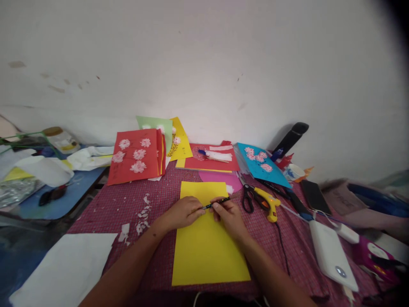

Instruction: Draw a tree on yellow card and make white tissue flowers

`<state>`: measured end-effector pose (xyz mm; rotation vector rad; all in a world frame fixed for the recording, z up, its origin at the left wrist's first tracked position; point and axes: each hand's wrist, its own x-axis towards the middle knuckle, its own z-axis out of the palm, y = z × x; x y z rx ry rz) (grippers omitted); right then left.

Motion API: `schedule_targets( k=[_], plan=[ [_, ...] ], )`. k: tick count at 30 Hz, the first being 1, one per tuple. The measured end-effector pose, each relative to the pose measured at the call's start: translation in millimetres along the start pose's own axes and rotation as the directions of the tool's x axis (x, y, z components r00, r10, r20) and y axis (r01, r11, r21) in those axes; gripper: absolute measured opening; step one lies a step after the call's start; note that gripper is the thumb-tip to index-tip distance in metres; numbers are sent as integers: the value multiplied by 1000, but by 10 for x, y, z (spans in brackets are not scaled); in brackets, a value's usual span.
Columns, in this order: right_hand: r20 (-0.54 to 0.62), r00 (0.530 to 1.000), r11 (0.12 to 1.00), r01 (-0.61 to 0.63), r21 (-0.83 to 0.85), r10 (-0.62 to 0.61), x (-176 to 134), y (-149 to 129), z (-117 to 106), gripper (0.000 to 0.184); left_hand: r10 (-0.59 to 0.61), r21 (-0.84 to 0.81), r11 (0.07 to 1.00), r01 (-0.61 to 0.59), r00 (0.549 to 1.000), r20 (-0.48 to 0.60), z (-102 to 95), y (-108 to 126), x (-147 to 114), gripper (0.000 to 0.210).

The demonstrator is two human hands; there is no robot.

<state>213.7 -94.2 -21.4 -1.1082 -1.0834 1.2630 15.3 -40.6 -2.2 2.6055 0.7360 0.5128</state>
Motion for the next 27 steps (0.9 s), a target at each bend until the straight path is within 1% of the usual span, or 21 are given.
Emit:
schedule_targets(
  k=[3,12,16,19,22,24,27],
  plan=[
    [22,1000,1000,-8,0,8,2,31,7,30,7,3,1000,-7,1000,16,-14,18,5,36],
    [-67,998,1000,-7,-13,6,24,57,36,29,-12,60,998,12,1000,-7,3,40,15,35],
    [-78,997,1000,-21,14,22,28,60,38,28,-7,57,998,8,1000,-9,-4,62,19,33],
    [-38,999,997,-34,67,37,33,76,17,26,-5,54,999,6,1000,-16,-6,64,12,34],
    [55,996,990,-71,118,65,33,84,-15,25,5,45,999,-4,1000,-15,3,50,1,33],
    [101,992,989,-91,116,79,30,85,-27,26,12,39,999,-12,1000,-13,11,39,-4,32],
    [89,992,994,-96,59,91,29,78,-21,27,19,46,999,-19,1000,-6,12,34,-3,33]
  ],
)
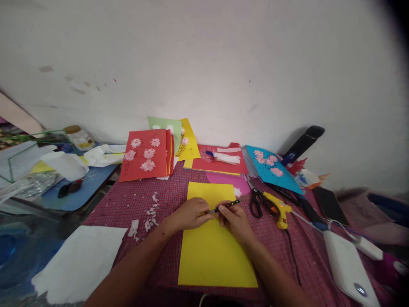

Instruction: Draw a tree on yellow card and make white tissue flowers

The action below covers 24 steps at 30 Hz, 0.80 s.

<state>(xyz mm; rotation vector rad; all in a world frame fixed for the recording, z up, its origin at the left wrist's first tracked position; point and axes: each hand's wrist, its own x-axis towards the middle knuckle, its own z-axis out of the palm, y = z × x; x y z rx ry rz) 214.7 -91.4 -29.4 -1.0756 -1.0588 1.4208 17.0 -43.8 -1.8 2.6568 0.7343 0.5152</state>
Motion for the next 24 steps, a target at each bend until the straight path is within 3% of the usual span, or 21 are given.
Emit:
schedule_targets(
  k=[10,19,24],
  plan=[
    [-181,983,995,6,-97,-24,-10,-94,79,36,-11,-8,1000,11,1000,11,-36,48,21,35],
    [-134,990,996,30,-81,-41,-4,-19,38,31,-11,5,1000,11,1000,17,-31,47,10,35],
    [-31,998,999,50,-7,-50,-29,-17,22,27,-13,-17,1000,13,1000,0,-18,26,6,37]
  ],
)
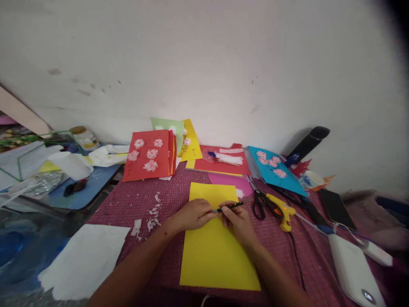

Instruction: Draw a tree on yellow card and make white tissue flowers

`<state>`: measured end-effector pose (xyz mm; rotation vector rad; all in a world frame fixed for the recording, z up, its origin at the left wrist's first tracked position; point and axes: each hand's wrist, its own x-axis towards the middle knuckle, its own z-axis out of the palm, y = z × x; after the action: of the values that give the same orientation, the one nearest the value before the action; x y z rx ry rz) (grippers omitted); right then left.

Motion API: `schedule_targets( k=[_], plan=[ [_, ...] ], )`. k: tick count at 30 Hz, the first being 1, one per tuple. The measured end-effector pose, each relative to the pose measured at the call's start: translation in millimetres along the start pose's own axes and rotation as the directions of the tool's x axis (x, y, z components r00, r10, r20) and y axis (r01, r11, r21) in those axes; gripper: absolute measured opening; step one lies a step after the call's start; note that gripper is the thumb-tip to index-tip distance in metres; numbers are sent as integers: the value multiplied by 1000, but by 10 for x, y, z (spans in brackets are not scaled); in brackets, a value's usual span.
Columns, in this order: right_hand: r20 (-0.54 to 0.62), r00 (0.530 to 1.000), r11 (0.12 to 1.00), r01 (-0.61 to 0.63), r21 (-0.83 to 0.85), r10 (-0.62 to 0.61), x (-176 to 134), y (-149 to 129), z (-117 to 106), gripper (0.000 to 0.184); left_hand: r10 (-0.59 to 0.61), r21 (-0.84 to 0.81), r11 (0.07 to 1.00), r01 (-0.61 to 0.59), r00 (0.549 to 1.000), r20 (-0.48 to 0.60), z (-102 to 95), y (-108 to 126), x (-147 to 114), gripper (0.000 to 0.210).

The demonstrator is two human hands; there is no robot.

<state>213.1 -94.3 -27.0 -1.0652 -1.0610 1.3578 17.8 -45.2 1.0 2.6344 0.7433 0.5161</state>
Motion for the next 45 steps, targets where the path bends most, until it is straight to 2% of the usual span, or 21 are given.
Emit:
schedule_targets(
  k=[5,12,16,26,37,45],
  plan=[
    [56,998,1000,-3,6,2,6,45,-9,24,-2,-15,1000,2,1000,-2,-12,17,1,40],
    [-37,999,997,10,-78,-13,19,20,27,29,2,16,1000,-2,1000,15,-30,63,8,36],
    [-89,996,999,-2,-50,-3,22,-23,54,30,-3,10,1000,3,1000,-3,-26,73,13,35],
    [-117,993,999,-28,-37,23,9,-109,87,32,-8,-10,1000,8,1000,-23,-17,67,22,36],
    [-145,989,999,12,-44,-19,-1,-99,77,30,25,31,999,-23,998,-63,19,71,48,34],
    [-232,973,998,5,-68,-20,-1,-108,109,33,29,41,999,-26,996,-79,27,81,89,34]
  ],
)
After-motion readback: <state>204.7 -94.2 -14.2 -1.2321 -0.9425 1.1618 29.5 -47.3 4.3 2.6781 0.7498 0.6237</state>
